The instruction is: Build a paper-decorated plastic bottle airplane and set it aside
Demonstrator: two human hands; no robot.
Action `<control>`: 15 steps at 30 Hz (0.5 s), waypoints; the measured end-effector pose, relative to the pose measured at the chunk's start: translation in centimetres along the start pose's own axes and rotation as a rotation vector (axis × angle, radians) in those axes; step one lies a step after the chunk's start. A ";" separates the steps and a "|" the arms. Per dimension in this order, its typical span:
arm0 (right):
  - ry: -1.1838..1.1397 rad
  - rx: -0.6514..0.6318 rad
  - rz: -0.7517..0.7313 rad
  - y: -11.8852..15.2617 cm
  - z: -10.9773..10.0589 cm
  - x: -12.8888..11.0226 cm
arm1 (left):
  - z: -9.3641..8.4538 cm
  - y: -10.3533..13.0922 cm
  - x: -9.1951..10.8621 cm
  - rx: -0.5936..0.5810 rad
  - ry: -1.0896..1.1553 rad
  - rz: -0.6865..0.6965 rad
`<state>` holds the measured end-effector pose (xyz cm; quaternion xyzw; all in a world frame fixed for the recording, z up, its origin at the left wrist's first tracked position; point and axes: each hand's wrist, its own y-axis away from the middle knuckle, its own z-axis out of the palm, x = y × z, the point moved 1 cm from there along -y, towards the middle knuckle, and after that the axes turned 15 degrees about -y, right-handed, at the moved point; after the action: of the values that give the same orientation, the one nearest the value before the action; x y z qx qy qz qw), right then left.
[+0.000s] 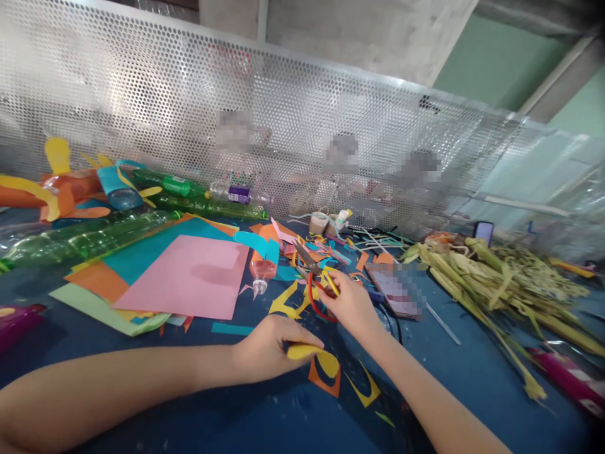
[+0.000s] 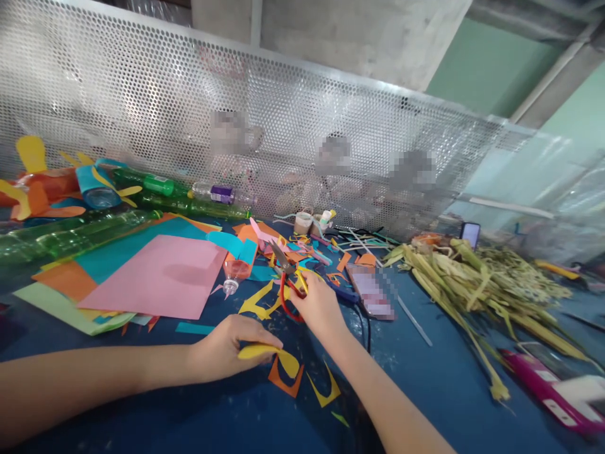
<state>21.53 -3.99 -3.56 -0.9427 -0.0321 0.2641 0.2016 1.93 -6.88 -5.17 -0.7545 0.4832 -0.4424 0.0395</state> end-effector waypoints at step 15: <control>0.131 -0.082 0.112 -8.8 0.4 -0.1 | -0.1 -0.4 0.0 -0.127 -0.088 0.003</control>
<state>21.62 4.22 -0.27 -0.9657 0.0233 0.2110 0.1493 2.10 -6.65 -4.92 -0.7734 0.5093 -0.3772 0.0134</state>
